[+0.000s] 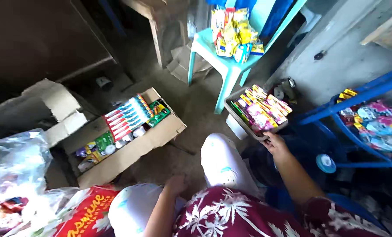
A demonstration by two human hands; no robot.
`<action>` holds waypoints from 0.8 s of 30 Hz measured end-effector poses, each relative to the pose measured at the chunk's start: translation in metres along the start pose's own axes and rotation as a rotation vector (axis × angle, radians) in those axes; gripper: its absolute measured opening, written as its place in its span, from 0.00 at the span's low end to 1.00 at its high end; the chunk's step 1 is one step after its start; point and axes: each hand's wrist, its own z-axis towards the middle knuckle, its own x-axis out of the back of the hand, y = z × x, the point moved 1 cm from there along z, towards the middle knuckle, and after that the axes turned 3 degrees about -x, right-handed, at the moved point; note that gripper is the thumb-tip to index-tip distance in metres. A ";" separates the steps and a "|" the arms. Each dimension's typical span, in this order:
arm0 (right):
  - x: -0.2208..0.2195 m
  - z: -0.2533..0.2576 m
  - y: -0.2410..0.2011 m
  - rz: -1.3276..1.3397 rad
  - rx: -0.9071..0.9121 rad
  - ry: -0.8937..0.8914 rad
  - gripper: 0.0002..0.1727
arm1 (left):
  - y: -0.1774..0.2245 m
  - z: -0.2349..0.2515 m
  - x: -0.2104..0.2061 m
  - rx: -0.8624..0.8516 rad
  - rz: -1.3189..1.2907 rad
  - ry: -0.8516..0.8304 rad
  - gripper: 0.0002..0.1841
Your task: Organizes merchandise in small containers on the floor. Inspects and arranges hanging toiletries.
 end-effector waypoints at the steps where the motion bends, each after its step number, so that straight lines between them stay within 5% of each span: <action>1: -0.002 0.006 -0.001 0.008 0.018 0.003 0.24 | 0.001 -0.001 0.001 0.005 -0.006 0.004 0.30; 11: -0.012 0.055 -0.022 -0.034 0.120 0.043 0.30 | 0.004 0.001 0.008 0.020 -0.081 0.043 0.27; 16: 0.003 0.052 -0.017 -0.130 0.236 -0.052 0.26 | 0.004 0.010 -0.013 0.192 -0.458 0.105 0.25; 24: 0.007 0.057 -0.033 -0.088 0.253 -0.020 0.27 | 0.009 0.021 -0.003 0.094 -0.187 -0.008 0.24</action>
